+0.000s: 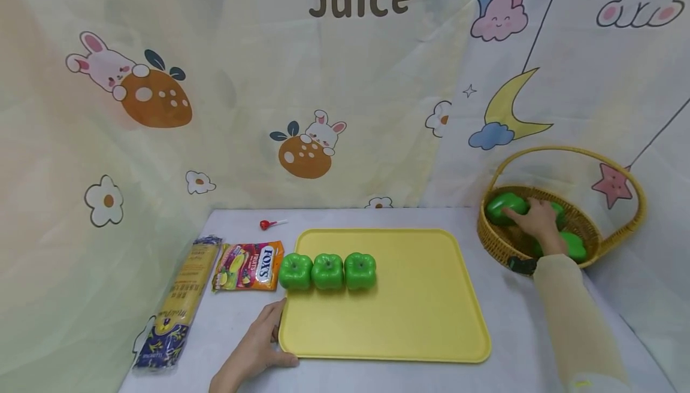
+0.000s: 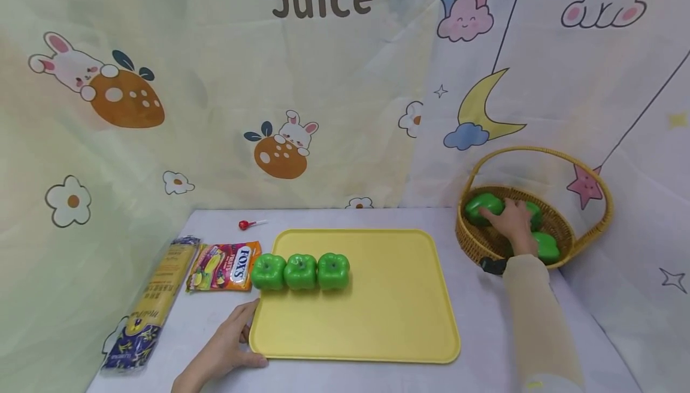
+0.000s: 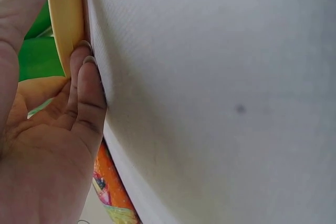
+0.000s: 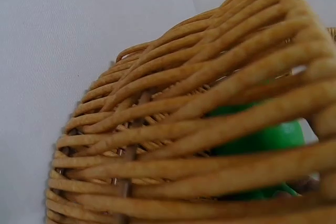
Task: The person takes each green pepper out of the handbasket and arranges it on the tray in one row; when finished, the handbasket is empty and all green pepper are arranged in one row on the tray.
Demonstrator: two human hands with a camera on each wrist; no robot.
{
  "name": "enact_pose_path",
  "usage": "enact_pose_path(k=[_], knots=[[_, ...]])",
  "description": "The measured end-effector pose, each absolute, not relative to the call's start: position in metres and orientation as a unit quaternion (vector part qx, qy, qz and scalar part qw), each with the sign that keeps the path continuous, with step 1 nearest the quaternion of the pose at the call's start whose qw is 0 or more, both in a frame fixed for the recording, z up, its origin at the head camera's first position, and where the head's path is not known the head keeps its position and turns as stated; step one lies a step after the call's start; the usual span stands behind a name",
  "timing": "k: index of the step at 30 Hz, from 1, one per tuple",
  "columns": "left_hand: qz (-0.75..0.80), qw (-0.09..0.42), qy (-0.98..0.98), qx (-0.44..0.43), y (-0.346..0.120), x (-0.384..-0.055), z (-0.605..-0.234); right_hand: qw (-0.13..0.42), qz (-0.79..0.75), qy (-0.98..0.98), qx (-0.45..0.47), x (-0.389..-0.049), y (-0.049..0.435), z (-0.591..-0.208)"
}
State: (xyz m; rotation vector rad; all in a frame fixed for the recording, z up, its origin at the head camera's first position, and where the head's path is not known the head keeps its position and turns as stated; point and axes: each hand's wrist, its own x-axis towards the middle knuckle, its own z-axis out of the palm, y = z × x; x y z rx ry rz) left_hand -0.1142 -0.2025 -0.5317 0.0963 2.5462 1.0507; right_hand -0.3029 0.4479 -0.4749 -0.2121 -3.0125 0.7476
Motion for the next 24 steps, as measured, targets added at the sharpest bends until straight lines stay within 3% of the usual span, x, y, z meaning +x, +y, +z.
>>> enact_pose_path(k=[16,24], knots=[[0.375,0.186,0.907,0.044,-0.204,-0.113,-0.533,0.005,0.250,-0.965,-0.082,-0.298,0.440,-0.477],[0.371,0.182,0.909,0.048,-0.204,-0.113,-0.533,0.039,0.270,-0.960,-0.070,-0.301,0.434,-0.479]])
